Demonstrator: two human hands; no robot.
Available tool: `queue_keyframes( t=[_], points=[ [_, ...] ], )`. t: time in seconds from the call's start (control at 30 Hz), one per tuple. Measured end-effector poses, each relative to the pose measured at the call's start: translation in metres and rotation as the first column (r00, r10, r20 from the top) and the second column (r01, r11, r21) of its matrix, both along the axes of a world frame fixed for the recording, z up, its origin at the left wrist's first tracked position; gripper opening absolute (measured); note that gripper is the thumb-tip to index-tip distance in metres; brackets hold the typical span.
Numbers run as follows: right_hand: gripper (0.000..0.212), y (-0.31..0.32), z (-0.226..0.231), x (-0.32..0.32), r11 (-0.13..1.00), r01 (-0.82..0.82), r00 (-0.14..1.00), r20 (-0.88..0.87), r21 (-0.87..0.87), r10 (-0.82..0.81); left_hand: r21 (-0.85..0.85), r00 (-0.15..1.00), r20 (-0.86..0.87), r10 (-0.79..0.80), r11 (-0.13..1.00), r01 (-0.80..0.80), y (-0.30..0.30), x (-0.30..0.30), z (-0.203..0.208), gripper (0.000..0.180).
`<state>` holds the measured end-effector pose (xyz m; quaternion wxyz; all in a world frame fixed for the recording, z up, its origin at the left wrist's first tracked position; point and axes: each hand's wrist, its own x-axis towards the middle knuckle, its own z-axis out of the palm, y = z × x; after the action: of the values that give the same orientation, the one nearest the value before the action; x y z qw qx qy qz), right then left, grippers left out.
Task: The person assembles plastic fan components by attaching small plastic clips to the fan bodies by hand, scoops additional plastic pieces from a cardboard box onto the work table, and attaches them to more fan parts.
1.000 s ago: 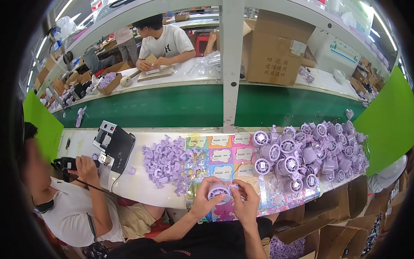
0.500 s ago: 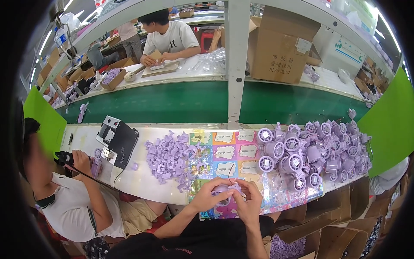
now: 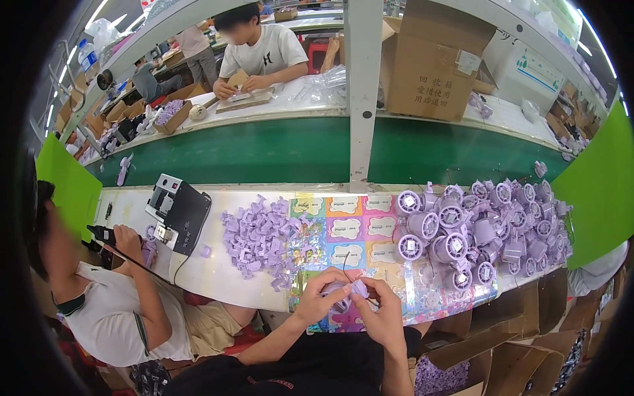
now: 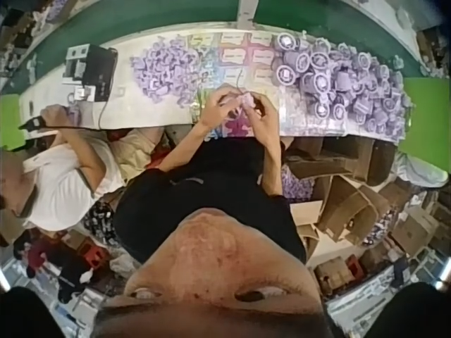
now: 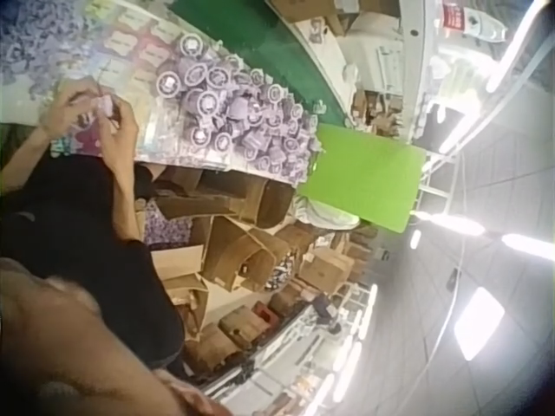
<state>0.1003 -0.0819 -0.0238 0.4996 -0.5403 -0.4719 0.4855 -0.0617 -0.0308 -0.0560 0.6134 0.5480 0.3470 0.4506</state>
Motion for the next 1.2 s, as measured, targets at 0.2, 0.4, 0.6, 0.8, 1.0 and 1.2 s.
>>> queue_keyframes(
  t=[0.2,0.4,0.6,0.8,1.0,1.2],
  points=[
    [0.031,0.001,-0.006,0.001,0.999,-0.022,1.000,0.022,0.050,0.020,-0.001,0.992,0.127,-0.017,1.000,0.017,-0.002,-0.003,0.005,0.012],
    [0.035,0.003,-0.009,-0.002,0.999,-0.032,0.967,-0.251,0.011,0.034,-0.090,0.978,0.210,-0.016,0.995,0.036,-0.005,-0.007,0.000,0.007],
    [0.030,0.005,-0.005,-0.009,0.997,-0.021,0.987,-0.160,-0.075,0.008,-0.124,0.987,0.162,0.018,0.992,0.002,-0.005,-0.009,0.000,0.009],
    [0.033,0.011,-0.002,-0.010,0.999,-0.023,0.998,-0.057,0.042,0.026,-0.120,0.991,0.130,0.043,0.992,-0.027,-0.004,-0.009,0.004,0.011],
    [0.032,0.003,-0.006,-0.029,0.834,0.089,0.696,0.565,0.545,-0.443,-0.067,0.916,0.027,0.399,0.915,-0.397,-0.001,-0.004,-0.009,0.012],
    [0.067,-0.005,-0.033,-0.047,0.987,0.065,0.992,0.101,0.145,-0.080,0.029,0.954,0.062,0.294,0.955,-0.297,-0.003,0.005,0.000,0.020]
  ],
)
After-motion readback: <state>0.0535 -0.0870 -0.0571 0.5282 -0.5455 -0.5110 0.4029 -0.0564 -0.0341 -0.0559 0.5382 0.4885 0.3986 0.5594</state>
